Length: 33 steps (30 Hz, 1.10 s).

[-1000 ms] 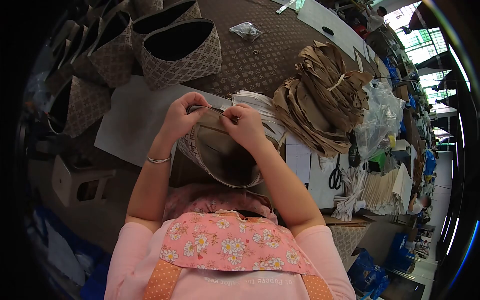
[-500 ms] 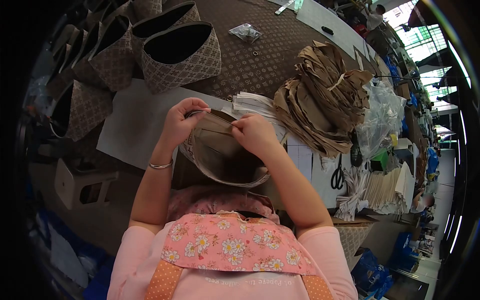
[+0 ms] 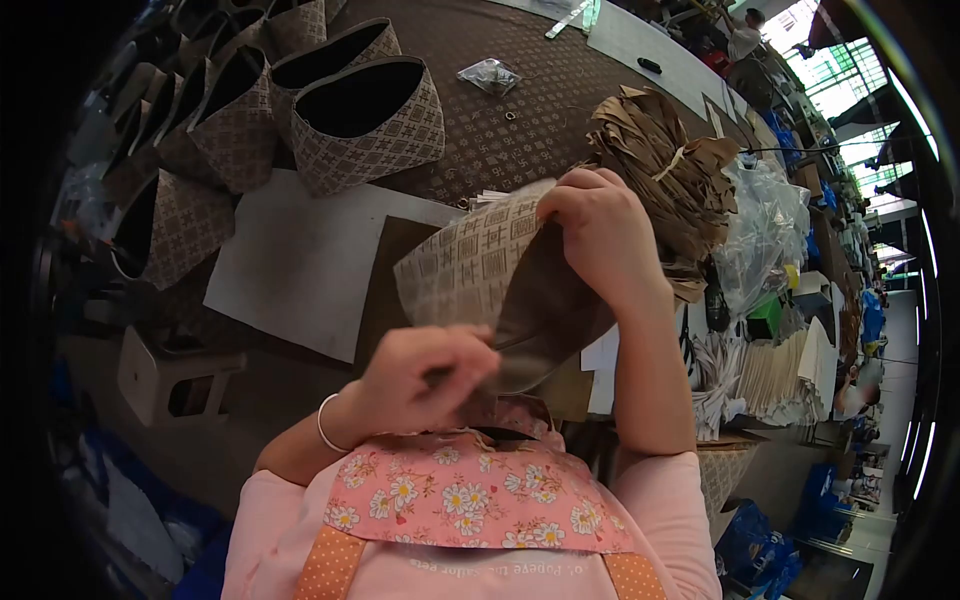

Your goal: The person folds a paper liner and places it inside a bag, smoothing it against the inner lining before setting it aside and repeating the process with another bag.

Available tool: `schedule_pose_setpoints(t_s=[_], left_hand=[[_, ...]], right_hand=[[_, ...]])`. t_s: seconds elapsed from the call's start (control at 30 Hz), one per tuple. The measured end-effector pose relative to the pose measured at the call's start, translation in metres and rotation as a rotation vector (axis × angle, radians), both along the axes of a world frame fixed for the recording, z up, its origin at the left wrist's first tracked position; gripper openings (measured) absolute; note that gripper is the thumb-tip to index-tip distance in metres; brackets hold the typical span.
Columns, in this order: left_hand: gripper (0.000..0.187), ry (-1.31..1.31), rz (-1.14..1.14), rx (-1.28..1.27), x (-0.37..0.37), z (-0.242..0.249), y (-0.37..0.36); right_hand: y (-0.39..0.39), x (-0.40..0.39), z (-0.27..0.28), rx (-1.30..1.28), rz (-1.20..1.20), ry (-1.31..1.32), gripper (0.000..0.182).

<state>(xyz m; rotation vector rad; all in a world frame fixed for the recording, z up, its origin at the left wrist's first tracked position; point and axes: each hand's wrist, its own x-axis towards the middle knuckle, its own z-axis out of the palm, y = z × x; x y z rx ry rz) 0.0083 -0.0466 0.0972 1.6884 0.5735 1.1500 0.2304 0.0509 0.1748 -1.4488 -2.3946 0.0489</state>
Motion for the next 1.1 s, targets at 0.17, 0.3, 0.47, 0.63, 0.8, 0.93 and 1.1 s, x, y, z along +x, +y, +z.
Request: schedule_pose_setpoints(t_s=[0.17,0.3,0.47,0.63,0.8,0.93,1.1], left_hand=[[0.015,0.125,-0.239,0.011,0.013,-0.004,-0.005],[0.016,0.128,-0.009,-0.039,-0.006,-0.016,0.006],[0.016,0.215,0.14,-0.086,-0.026,-0.018,0.017],[0.019,0.345,0.442,0.26,-0.046,-0.022,0.04],[0.021,0.363,0.441,0.285,-0.037,-0.031,0.066],[0.022,0.32,0.321,0.079,-0.012,-0.041,0.08],[0.02,0.282,0.206,0.09,0.004,-0.063,0.095]], right_hand=[[-0.016,-0.03,-0.034,0.017,0.226,0.04,0.029],[-0.031,-0.024,-0.096,0.082,0.007,-0.011,0.052],[-0.044,-0.012,-0.114,-0.212,0.031,-0.191,0.021],[-0.078,0.01,-0.08,-0.237,0.132,0.036,0.016],[-0.11,0.038,-0.076,-0.384,0.098,0.106,0.021],[-0.12,0.046,-0.08,-0.34,0.058,0.098,0.02],[-0.125,0.043,-0.079,-0.325,0.014,0.094,0.021]])
